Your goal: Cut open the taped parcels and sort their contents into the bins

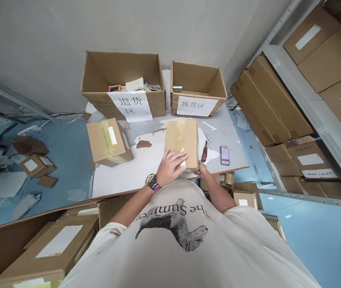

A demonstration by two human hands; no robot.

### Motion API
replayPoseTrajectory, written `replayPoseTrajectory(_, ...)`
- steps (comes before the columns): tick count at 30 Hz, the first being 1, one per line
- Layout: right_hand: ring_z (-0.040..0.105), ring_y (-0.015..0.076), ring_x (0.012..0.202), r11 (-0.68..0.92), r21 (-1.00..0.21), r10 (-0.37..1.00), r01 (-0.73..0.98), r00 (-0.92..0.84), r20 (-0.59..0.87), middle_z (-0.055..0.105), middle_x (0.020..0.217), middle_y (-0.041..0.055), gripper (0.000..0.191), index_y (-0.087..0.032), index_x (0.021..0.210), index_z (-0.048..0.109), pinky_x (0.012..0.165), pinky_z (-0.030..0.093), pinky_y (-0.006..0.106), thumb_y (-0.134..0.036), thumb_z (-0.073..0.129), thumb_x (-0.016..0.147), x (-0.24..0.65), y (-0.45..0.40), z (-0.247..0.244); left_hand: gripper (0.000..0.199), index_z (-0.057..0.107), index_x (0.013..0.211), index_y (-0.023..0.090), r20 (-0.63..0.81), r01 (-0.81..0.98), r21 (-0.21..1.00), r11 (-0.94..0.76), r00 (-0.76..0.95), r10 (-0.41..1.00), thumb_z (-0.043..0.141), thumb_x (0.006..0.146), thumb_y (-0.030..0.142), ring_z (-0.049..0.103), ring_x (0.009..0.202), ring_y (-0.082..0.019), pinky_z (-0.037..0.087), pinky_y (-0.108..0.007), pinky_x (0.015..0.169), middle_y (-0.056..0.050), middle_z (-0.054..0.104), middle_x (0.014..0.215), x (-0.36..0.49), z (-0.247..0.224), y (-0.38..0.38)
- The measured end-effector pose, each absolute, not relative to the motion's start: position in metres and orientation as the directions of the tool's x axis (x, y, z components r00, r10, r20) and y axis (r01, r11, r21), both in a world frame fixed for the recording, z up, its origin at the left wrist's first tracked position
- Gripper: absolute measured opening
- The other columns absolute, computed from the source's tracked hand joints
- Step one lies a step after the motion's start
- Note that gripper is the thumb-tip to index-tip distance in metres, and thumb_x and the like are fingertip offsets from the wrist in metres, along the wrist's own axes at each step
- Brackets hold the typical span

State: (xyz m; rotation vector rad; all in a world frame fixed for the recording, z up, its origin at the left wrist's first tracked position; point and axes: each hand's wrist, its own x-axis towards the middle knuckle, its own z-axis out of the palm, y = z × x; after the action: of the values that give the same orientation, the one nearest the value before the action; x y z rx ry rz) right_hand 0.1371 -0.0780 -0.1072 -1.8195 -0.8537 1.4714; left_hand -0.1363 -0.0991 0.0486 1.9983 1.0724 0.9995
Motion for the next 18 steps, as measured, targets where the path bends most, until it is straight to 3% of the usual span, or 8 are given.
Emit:
replayPoseTrajectory(2,0.076,0.0303,0.090,-0.646,-0.761,0.751,0.061,0.234,-0.618,0.081,0.087,0.0096,0.045,-0.026,0.096,0.074,0.083,0.069,0.051,-0.070,0.069,0.089,0.135,-0.076,-0.108,0.054,0.076,0.164,0.041,0.301,0.374,0.824,-0.426,0.348,0.888,0.076,0.111,0.053,0.065,0.147,-0.043,0.020,-0.071,0.147,-0.010,0.075,0.161,-0.139,0.046,-0.104)
replayPoseTrajectory(5,0.075,0.0288,0.097,-0.678,-0.735,0.690,-0.011,0.335,-0.642,0.082,0.094,0.0073,0.045,-0.028,0.097,0.073,0.085,0.067,0.043,-0.070,0.075,0.082,0.140,-0.064,-0.099,0.062,0.075,0.166,0.034,0.238,0.391,0.878,-0.275,0.143,0.961,0.078,0.108,0.058,0.064,0.146,-0.043,0.035,-0.064,0.142,-0.015,0.072,0.155,-0.166,0.034,-0.106)
replayPoseTrajectory(7,0.074,0.0281,0.102,-0.610,-0.792,0.734,-0.005,0.372,-0.568,0.083,0.100,0.0053,0.047,-0.029,0.100,0.073,0.090,0.065,0.040,-0.070,0.078,0.078,0.144,-0.052,-0.091,0.068,0.072,0.170,0.030,0.148,0.360,0.924,-0.128,-0.027,0.989,0.075,0.110,0.060,0.066,0.139,-0.040,0.048,-0.055,0.133,-0.015,0.070,0.145,-0.189,0.019,-0.104)
replayPoseTrajectory(10,0.073,0.0298,0.109,-0.487,-0.870,0.822,0.079,0.378,-0.426,0.082,0.106,0.0060,0.051,-0.027,0.103,0.076,0.101,0.063,0.041,-0.069,0.080,0.074,0.141,-0.037,-0.079,0.072,0.066,0.175,0.027,-0.038,0.284,0.954,0.094,-0.197,0.980,0.072,0.110,0.057,0.069,0.126,-0.032,0.054,-0.047,0.127,-0.011,0.067,0.130,-0.216,-0.013,-0.100)
replayPoseTrajectory(15,0.071,0.0305,0.123,-0.416,-0.878,0.859,0.237,0.420,-0.293,0.072,0.131,0.0095,0.061,-0.024,0.129,0.084,0.121,0.057,0.045,-0.053,0.078,0.076,0.120,-0.036,-0.065,0.072,0.066,0.172,0.029,-0.288,0.103,0.937,0.335,-0.317,0.904,0.079,0.103,0.047,0.070,0.131,-0.029,0.055,-0.047,0.128,-0.014,0.065,0.160,-0.229,-0.071,-0.103)
replayPoseTrajectory(18,0.070,0.0322,0.122,-0.320,-0.882,0.915,0.346,0.356,-0.192,0.067,0.128,0.0100,0.065,-0.024,0.139,0.084,0.123,0.057,0.047,-0.049,0.077,0.080,0.110,-0.044,-0.056,0.073,0.059,0.175,0.027,-0.360,-0.037,0.929,0.369,-0.328,0.873,0.071,0.104,0.044,0.069,0.143,-0.030,0.057,-0.046,0.126,-0.013,0.065,0.171,-0.234,-0.095,-0.106)
